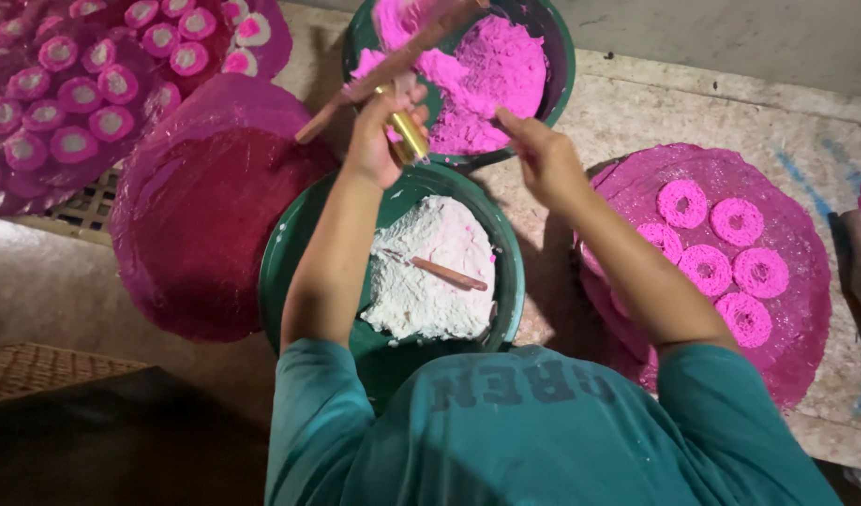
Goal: The person uses a handheld applicator to fill pink glittery circular molds with pink paste, then adds white paste to the center of each ring. The finished items are placed on a tray.
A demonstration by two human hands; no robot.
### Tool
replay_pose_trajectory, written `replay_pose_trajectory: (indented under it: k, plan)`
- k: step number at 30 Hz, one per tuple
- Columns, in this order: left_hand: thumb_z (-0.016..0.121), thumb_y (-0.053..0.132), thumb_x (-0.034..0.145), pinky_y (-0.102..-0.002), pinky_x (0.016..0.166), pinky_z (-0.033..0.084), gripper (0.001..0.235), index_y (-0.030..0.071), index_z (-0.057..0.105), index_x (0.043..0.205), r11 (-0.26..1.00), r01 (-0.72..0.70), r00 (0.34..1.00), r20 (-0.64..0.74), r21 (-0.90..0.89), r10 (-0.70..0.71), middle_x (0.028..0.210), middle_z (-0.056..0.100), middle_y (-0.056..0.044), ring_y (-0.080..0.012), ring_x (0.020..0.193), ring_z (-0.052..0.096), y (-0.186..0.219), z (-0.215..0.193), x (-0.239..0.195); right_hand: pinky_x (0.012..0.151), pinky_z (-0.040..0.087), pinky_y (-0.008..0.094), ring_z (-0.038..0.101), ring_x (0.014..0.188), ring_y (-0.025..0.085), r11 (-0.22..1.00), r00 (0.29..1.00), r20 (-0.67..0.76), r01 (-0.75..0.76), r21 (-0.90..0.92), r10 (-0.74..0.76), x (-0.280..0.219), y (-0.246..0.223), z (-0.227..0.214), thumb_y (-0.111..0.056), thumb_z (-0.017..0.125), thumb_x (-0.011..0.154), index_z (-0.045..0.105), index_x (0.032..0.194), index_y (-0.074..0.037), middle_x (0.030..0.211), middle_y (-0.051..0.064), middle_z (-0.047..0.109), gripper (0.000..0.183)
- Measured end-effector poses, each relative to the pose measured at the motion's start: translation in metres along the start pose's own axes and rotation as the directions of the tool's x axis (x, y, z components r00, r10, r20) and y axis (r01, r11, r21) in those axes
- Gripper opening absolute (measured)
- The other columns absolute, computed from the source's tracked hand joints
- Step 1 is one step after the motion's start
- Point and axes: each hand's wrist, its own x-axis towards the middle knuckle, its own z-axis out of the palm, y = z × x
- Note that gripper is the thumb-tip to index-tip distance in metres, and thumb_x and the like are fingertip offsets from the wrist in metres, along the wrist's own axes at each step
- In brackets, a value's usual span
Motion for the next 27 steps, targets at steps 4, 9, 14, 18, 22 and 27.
replay_pose_trajectory:
  k: [4, 9, 14, 18, 22, 27]
  plan:
    - [0.071, 0.018, 0.091, -0.035, 0.072, 0.06, 0.033, -0.002, 0.063, 0.116, 0.892, -0.092, 0.948, -0.234, 0.443, 0.214, 0.099, 0.066, -0.01, -0.0207, 0.085, 0.067, 0.038, -0.02, 0.002, 0.086, 0.057, 0.035, 0.073, 0.104, 0.028, 0.996, 0.984, 0.162, -0.072, -0.055, 0.08, -0.005, -0.005, -0.046, 0.006, 0.063, 0.095, 0.064, 0.14, -0.009, 0.126, 0.019, 0.071, 0.047]
    - [0.077, 0.034, 0.097, -0.038, 0.091, 0.058, 0.05, 0.004, 0.059, 0.132, -0.108, -0.216, 0.863, 0.242, 0.97, 0.443, 0.117, 0.069, -0.01, -0.0222, 0.106, 0.068, 0.041, 0.01, -0.032, 0.082, 0.058, 0.04, 0.073, 0.099, 0.029, 0.924, 0.953, 0.301, 0.144, -0.355, -0.033, 0.028, -0.066, -0.118, -0.007, 0.069, 0.099, 0.069, 0.138, -0.02, 0.12, 0.008, 0.073, 0.041]
    - [0.074, 0.037, 0.091, -0.044, 0.103, 0.047, 0.072, 0.002, 0.048, 0.148, -0.298, -0.265, 0.868, 0.362, 0.917, 0.341, 0.142, 0.057, -0.024, -0.039, 0.124, 0.058, -0.002, 0.057, -0.044, 0.06, 0.055, 0.039, 0.07, 0.074, 0.025, 0.54, 0.805, 0.585, 0.538, -0.647, -0.101, 0.053, -0.11, -0.103, -0.015, 0.062, 0.092, 0.072, 0.132, -0.024, 0.089, 0.002, 0.069, 0.042]
    - [0.066, 0.036, 0.1, -0.043, 0.11, 0.049, 0.053, 0.01, 0.055, 0.144, -0.181, -0.192, 0.961, 0.222, 0.965, 0.165, 0.138, 0.065, -0.015, -0.0341, 0.127, 0.063, -0.019, 0.06, -0.053, 0.063, 0.056, 0.037, 0.07, 0.078, 0.024, 0.358, 0.705, 0.639, 0.708, -0.609, -0.308, 0.048, -0.128, -0.07, -0.019, 0.061, 0.09, 0.071, 0.123, -0.015, 0.089, 0.003, 0.065, 0.035]
    - [0.071, 0.036, 0.098, -0.043, 0.105, 0.051, 0.043, 0.011, 0.063, 0.131, -0.264, -0.208, 0.927, 0.276, 0.942, 0.255, 0.128, 0.069, -0.012, -0.0334, 0.121, 0.066, -0.006, 0.03, -0.063, 0.058, 0.055, 0.037, 0.069, 0.076, 0.025, 0.432, 0.762, 0.632, 0.622, -0.653, -0.141, 0.046, -0.166, -0.106, -0.016, 0.061, 0.088, 0.066, 0.138, -0.016, 0.091, 0.006, 0.065, 0.05]
    - [0.085, 0.033, 0.085, -0.043, 0.098, 0.052, 0.068, -0.002, 0.055, 0.134, -0.024, -0.234, 0.777, 0.202, 0.972, 0.597, 0.125, 0.065, -0.02, -0.0344, 0.113, 0.066, -0.006, 0.018, -0.053, 0.071, 0.053, 0.046, 0.065, 0.088, 0.039, 0.849, 0.923, 0.384, 0.174, -0.5, 0.037, 0.044, -0.185, -0.11, -0.008, 0.068, 0.073, 0.051, 0.154, -0.013, 0.107, 0.021, 0.058, 0.082]
